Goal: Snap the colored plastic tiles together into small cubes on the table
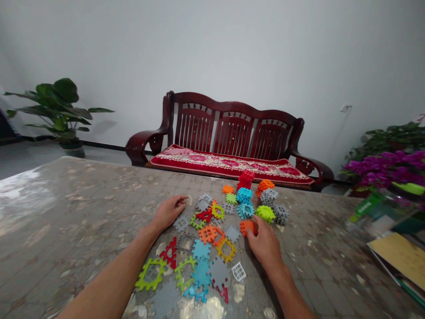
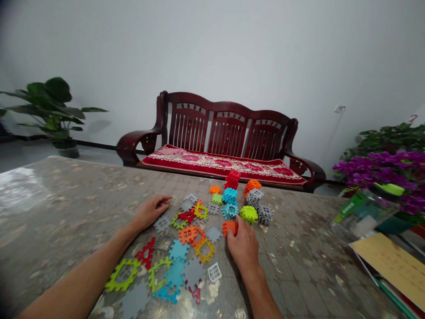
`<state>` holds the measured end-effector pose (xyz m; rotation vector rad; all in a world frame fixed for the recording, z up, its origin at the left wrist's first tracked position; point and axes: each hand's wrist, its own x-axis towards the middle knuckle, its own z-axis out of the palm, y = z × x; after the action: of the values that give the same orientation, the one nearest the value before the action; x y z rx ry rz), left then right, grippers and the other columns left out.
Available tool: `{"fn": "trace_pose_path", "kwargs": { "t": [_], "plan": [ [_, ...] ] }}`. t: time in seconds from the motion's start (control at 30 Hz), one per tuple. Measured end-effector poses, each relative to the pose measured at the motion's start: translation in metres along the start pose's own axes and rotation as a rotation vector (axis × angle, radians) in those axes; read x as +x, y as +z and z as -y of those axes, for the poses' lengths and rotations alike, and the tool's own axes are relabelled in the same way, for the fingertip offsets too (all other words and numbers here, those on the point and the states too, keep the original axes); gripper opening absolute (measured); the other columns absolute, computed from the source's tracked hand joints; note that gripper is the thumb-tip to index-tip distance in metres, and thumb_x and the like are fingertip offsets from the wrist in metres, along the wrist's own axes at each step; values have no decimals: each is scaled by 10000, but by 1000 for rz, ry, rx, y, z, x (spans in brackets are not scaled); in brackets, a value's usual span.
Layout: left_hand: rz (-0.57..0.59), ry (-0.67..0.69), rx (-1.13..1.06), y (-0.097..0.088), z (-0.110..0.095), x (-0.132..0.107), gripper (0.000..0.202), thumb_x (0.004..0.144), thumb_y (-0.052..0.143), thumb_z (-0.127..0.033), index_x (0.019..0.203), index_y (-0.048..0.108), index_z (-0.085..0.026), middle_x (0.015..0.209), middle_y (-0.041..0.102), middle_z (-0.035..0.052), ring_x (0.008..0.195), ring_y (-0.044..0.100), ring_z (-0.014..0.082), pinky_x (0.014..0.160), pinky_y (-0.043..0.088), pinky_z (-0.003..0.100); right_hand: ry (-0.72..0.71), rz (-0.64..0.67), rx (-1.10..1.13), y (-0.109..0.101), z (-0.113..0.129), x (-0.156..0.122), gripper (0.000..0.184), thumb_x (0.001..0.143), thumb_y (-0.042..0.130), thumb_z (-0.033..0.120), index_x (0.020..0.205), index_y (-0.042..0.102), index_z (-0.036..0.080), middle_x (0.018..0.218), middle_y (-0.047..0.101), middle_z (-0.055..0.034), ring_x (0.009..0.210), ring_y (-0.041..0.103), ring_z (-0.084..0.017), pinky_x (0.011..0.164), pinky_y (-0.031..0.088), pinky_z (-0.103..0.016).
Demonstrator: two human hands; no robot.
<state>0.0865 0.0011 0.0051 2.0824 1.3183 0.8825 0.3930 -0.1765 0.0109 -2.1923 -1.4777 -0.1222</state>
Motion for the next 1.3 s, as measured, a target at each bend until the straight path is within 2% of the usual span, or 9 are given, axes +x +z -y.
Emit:
{"fn": "trace_pose_path", "kwargs": {
  "t": [0.1, 0.33, 0.5, 0.73, 0.9, 1.0, 1.1, 1.2, 1.3],
  "plan": [
    [14, 3, 20, 0, 0, 0, 415, 785, 533, -379, 1111, 703, -185, 916, 757, 57, 836, 696, 227, 792, 533, 326, 1, 2, 22, 0, -1, 1, 495, 818, 528, 243, 1301, 577, 144, 1237, 661, -130, 1094, 627, -252, 946, 470, -345],
    [33, -2, 57, -2, -2, 0, 445, 801, 512, -398, 1125, 704, -160, 935, 757, 73, 846, 695, 228, 794, 530, 319, -22, 104, 37, -1, -1, 0, 571, 779, 593, 293, 1327, 569, 138, 1262, 643, -129, 1154, 590, -283, 1011, 438, -372],
    [33, -7, 68, -2, -3, -1, 406, 800, 515, -403, 1079, 720, -190, 944, 761, 60, 852, 693, 222, 800, 526, 311, -74, 60, -7, 2, 4, -4, 570, 789, 604, 270, 1334, 556, 111, 1259, 630, -145, 1175, 560, -293, 1025, 412, -369],
    [10, -4, 44, -3, -4, -2, 375, 785, 531, -395, 1035, 737, -207, 934, 768, 53, 842, 693, 237, 811, 524, 333, -115, -27, -34, 1, 4, -5, 483, 810, 570, 225, 1286, 582, 146, 1248, 625, -140, 1145, 548, -304, 1000, 421, -412],
    [-21, -32, -27, -2, 2, 0, 340, 762, 541, -366, 990, 747, -219, 844, 769, 30, 793, 687, 226, 775, 523, 328, -212, -140, 106, -5, 17, -10, 334, 841, 512, 203, 1149, 642, 190, 1179, 651, -102, 1106, 557, -262, 1001, 422, -401],
    [-46, -55, -91, -1, 7, 1, 363, 758, 543, -382, 996, 744, -195, 821, 763, 26, 767, 679, 216, 745, 519, 323, -315, -68, 246, -2, 32, -17, 300, 853, 491, 174, 1104, 653, 198, 1140, 666, -84, 1107, 571, -227, 1008, 425, -366],
    [-98, -93, -184, -2, 11, 1, 399, 734, 567, -424, 984, 740, -165, 829, 763, 37, 761, 678, 211, 727, 520, 318, -368, 37, 288, 5, 48, -27, 313, 857, 519, 183, 1141, 649, 211, 1178, 661, -74, 1134, 566, -228, 1024, 413, -376],
    [-137, -125, -278, -2, 13, 2, 436, 705, 599, -441, 990, 733, -139, 865, 771, 61, 771, 687, 211, 738, 529, 321, -322, 77, 262, 11, 58, -32, 345, 876, 530, 205, 1206, 630, 210, 1214, 657, -78, 1151, 561, -246, 1018, 406, -404],
    [-133, -115, -273, -3, 13, 2, 427, 704, 596, -424, 993, 728, -138, 878, 774, 70, 791, 693, 217, 768, 536, 338, -276, 88, 248, 15, 61, -34, 334, 883, 539, 210, 1202, 637, 211, 1205, 665, -81, 1145, 567, -250, 997, 411, -400]
  ]
}}
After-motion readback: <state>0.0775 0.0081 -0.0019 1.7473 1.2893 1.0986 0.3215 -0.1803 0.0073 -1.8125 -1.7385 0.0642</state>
